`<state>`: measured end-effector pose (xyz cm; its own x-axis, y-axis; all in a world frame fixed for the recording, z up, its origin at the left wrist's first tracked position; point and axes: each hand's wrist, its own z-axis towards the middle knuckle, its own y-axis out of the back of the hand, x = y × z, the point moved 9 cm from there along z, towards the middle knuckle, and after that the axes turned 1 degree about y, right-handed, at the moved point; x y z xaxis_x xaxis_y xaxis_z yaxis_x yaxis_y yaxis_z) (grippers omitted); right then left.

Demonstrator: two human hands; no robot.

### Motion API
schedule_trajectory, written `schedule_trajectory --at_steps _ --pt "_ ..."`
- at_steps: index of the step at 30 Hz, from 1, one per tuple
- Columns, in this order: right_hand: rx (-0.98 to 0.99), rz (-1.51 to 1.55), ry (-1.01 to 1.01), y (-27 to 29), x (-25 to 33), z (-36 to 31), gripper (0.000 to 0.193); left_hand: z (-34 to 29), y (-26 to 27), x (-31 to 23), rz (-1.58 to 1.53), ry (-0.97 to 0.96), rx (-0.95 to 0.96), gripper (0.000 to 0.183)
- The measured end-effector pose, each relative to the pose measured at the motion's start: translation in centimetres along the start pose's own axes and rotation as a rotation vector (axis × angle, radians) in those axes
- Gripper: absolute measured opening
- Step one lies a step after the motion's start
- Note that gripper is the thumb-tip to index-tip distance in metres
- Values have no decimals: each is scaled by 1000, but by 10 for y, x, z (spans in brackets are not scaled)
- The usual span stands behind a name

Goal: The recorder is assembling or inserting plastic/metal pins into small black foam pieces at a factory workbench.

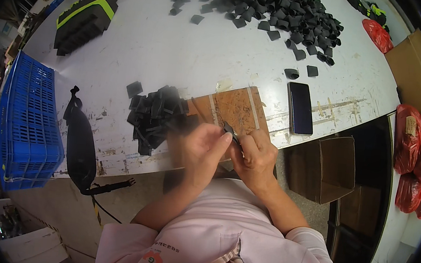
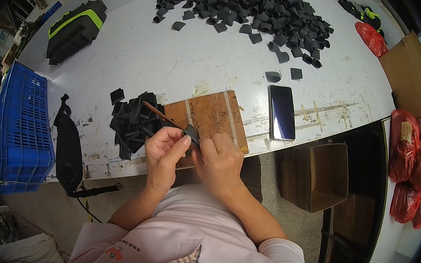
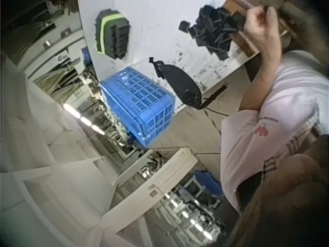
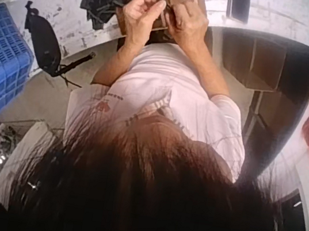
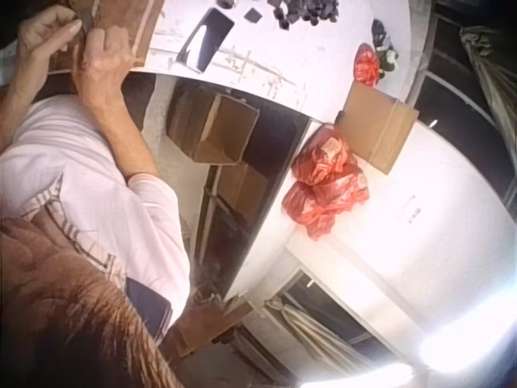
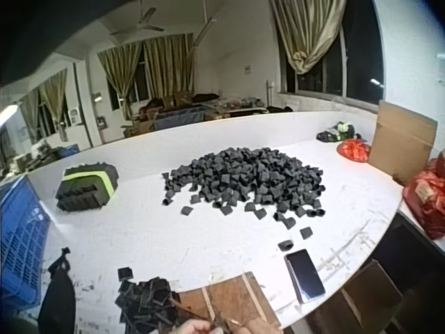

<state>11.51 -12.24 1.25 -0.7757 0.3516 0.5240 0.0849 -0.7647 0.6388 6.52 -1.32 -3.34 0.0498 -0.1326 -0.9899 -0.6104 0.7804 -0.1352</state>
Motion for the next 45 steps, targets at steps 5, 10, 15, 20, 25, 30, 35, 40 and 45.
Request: schedule_trajectory --at_steps 5,10,15,20,25,30,35,40,45 --pt "104 42 -52 -6 -6 -4 23 2 1 18 -42 152 18 7" --pt "151 434 -160 -2 -14 2 27 1 1 0 229 -84 173 2" --pt "121 241 -41 -5 1 3 18 -10 2 -18 427 -326 33 3" --pt "-109 114 -134 -6 -12 5 17 6 9 12 -121 160 -91 11" --pt "151 1038 -752 -46 -46 -9 5 2 -13 8 -818 390 305 18" --pt "413 1719 -1032 -82 -23 -26 4 6 22 -12 4 -130 -51 19" --pt "548 1485 -757 -67 8 10 19 -3 41 -37 102 -284 -221 18" --pt "475 1268 -565 -49 20 60 23 27 38 -63 -520 -31 17 18" --pt "575 1365 -599 -65 22 76 20 35 5 -59 -1261 286 634 22"
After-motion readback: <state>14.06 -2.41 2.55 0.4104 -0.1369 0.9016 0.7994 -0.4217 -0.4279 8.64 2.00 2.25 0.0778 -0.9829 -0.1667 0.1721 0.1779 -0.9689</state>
